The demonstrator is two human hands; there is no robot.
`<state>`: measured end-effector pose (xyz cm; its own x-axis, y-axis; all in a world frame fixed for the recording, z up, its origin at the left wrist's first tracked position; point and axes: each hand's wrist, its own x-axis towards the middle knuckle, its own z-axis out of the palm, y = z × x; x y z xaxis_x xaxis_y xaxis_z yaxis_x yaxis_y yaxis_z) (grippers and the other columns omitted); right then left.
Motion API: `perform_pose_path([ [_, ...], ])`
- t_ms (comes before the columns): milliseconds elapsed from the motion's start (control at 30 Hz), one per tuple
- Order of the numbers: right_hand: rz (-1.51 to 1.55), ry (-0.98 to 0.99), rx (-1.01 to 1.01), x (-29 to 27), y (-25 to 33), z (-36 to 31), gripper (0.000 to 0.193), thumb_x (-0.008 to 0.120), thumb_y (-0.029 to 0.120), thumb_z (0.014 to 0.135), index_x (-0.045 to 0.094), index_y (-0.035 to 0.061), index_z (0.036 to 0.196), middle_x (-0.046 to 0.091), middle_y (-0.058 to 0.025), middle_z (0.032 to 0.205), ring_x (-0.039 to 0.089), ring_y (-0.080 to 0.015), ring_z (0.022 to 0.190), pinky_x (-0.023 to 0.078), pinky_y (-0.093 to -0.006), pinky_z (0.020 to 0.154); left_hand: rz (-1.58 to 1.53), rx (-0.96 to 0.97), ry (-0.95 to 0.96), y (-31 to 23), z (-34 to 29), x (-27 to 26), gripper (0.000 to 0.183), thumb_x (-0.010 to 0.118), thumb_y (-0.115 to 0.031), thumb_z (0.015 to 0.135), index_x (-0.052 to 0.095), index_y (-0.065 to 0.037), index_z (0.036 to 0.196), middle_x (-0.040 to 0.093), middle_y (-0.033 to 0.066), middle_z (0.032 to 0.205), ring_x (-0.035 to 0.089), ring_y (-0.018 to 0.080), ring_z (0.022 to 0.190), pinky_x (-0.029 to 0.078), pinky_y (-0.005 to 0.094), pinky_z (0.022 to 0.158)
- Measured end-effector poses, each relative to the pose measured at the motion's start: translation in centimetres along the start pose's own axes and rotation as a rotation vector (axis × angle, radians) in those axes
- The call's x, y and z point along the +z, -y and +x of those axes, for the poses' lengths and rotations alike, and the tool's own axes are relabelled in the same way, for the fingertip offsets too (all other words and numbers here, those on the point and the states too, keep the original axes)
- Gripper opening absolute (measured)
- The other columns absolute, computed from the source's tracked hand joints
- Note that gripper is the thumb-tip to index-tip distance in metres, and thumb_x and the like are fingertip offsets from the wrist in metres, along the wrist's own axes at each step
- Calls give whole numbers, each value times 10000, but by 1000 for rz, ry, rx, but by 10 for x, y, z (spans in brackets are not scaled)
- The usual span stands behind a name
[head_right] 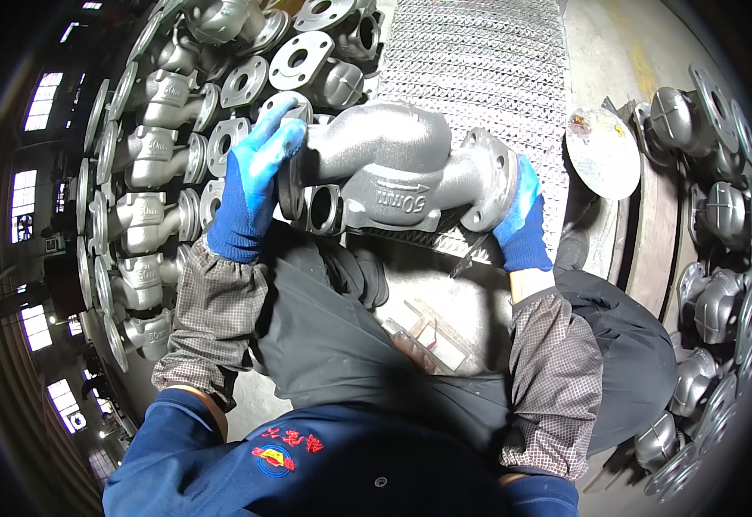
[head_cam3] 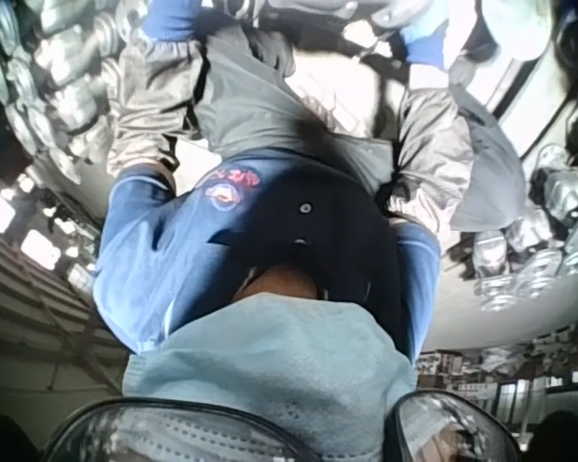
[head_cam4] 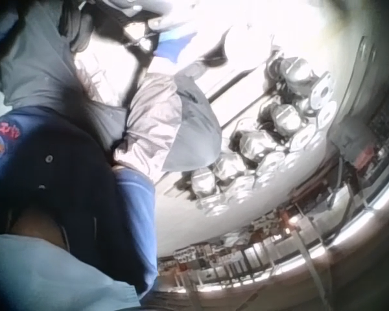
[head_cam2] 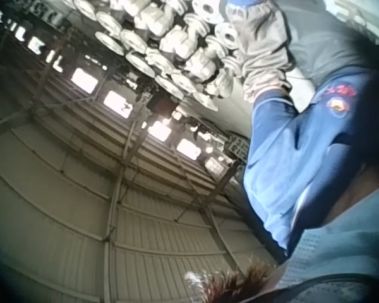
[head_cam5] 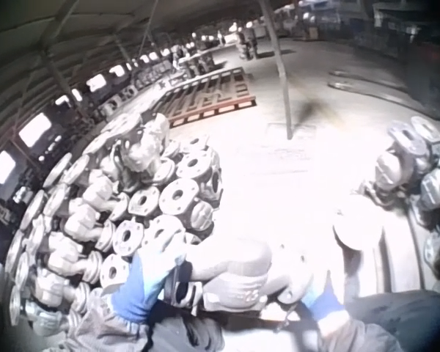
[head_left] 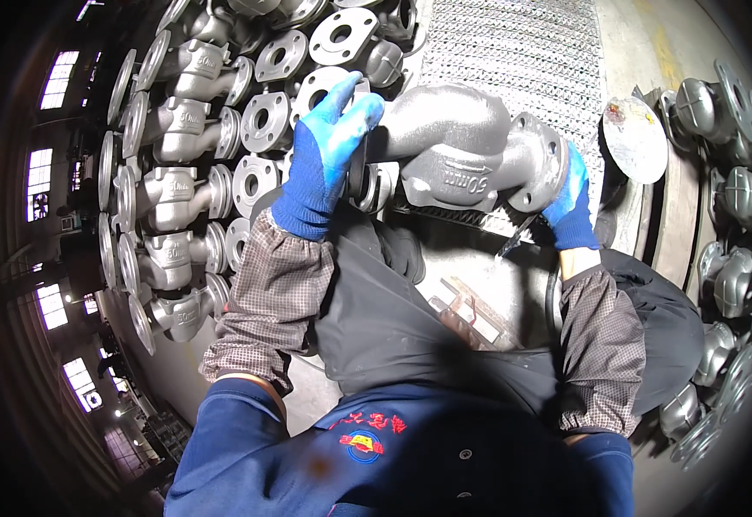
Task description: The person holds and turns a metal casting, scraping residue from the interior and exterior surfaces with a tool. They move the casting to reach different sides, then pick up another casting from a pile and repeat the scraping process.
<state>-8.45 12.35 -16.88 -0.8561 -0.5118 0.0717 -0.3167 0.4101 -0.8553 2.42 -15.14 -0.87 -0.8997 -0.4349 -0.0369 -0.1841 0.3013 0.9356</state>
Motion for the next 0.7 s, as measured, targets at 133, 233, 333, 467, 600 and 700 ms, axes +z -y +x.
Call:
perform_pose_path([
  [133,118,-270,-15,24,-32,-9,513,681,77,765,490,-14,1233,584,-142,1180,566,-220,1076,451,-331,932,93,14,66,6,5,-3,740,621,-419,851,406,112,1320,585,193,1202,550,227,1124,406,303,973],
  [233,7,-292,-56,23,-43,-8,502,678,79,758,509,-7,1223,593,-139,1162,570,-218,1060,453,-325,923,19,-3,52,11,5,-5,718,620,-402,856,417,114,1312,566,195,1229,538,221,1128,395,300,981],
  [333,16,-202,-21,14,-33,-4,546,728,125,711,525,-12,1199,626,-146,1090,599,-227,1003,467,-322,889,187,259,112,17,3,-14,577,605,-339,875,503,74,1264,576,165,1225,533,202,1131,399,299,974],
  [467,114,-61,50,3,-5,0,409,651,119,769,555,-17,1143,636,-191,1026,625,-289,970,488,-326,836,121,274,104,11,-2,-12,539,595,-344,882,543,60,1235,584,161,1216,536,196,1129,411,304,968],
  [600,-69,-8,-66,2,-15,0,406,677,165,751,581,-2,1109,643,-165,1019,626,-281,959,483,-343,846,164,328,84,5,-7,-9,561,606,-350,874,535,77,1230,596,184,1183,566,202,1085,427,297,951],
  [700,272,-45,76,15,-35,-4,419,688,163,741,579,-3,1110,642,-168,1016,625,-278,962,482,-338,848,250,324,112,-5,-10,-8,556,637,-313,861,526,91,1227,605,186,1144,590,202,1030,446,288,914],
])
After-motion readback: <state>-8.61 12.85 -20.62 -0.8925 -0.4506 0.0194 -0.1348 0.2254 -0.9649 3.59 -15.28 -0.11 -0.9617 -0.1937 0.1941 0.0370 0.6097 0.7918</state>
